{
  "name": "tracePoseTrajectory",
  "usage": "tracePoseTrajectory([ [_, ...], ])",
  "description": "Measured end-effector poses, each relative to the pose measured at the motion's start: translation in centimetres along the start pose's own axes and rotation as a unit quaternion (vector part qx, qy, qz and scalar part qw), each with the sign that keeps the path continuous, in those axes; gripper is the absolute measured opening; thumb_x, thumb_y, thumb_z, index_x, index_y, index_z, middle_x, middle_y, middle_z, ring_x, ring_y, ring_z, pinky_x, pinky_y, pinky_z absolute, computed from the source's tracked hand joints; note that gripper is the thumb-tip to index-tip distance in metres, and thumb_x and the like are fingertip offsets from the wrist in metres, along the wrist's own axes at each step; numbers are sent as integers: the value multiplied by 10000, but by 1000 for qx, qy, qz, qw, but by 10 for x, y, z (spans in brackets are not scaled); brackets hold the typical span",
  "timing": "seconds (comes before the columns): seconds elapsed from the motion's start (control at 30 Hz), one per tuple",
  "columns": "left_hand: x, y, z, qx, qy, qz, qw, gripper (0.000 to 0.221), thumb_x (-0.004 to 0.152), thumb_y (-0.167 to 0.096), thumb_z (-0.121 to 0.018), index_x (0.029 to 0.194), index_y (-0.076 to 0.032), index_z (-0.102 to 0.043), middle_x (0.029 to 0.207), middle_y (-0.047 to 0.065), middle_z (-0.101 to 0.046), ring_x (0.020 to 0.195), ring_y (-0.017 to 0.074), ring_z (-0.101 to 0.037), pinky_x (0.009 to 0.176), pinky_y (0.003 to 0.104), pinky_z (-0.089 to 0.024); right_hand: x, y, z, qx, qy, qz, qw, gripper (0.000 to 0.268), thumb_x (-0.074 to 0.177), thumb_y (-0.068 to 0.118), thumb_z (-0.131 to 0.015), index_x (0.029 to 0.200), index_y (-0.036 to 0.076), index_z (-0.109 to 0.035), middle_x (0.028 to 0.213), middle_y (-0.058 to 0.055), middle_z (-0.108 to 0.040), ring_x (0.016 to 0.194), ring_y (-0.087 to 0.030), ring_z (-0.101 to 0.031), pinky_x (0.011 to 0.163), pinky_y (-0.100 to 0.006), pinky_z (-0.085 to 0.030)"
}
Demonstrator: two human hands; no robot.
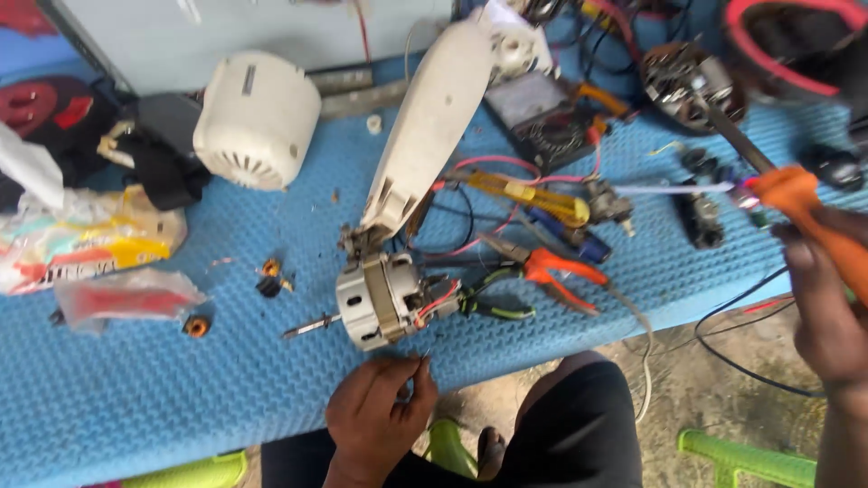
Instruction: Repairing a fan motor by disassembling the housing, adjusting internal components with pliers, and soldering wires.
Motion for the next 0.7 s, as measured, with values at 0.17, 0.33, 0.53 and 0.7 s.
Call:
tracePoseTrajectory([
  [0.17, 7, -5, 3, 33, -14, -9, 999, 114, 846, -236, -831, 912, -160, -777, 828, 63, -727, 703, 230, -695, 583, 399, -576, 91, 28, 5, -204, -22, 171, 964, 291, 1153, -54, -771, 1409, -179, -709, 1358, -358, -719, 1224, -438, -707, 1086, -492, -528],
  [0.33, 7, -2, -2, 31, -16, 28, 999, 77, 847, -257, -798, 843, -180, -796, 765, 33, -733, 630, 199, -693, 553, 382, -591, 154, -53, -21, -418, 37, 139, 897, 348, 1094, 249, -682, 1429, 167, -727, 1357, -127, -737, 1082, -331, -742, 815, -453, -597],
  [0.53, -4, 8, -13, 51, -3, 30, 998, 108, 844, -317, -816, 851, -210, -796, 768, 8, -743, 652, 186, -710, 578, 386, -622, 188, -132, -44, -583, 193, 32, 788, 728, 850, 187, -623, 1539, 396, -522, 1431, 32, -657, 971, -329, -767, 610, -480, -639],
  [0.7, -3, 7, -13, 47, -12, 15, 999, 99, 832, -307, -817, 836, -217, -775, 735, -3, -728, 620, 178, -709, 558, 374, -624, 191, -149, -53, -620, 255, -21, 742, 678, 977, 189, -501, 1605, 427, -407, 1478, 58, -617, 1105, -272, -734, 683, -416, -666],
])
Point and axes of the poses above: each hand's wrist, its own x-axis towards the middle knuckle, its own z-axis out of the back of the hand, y = z × x, the point moved 9 cm from there along x, towards the middle knuckle
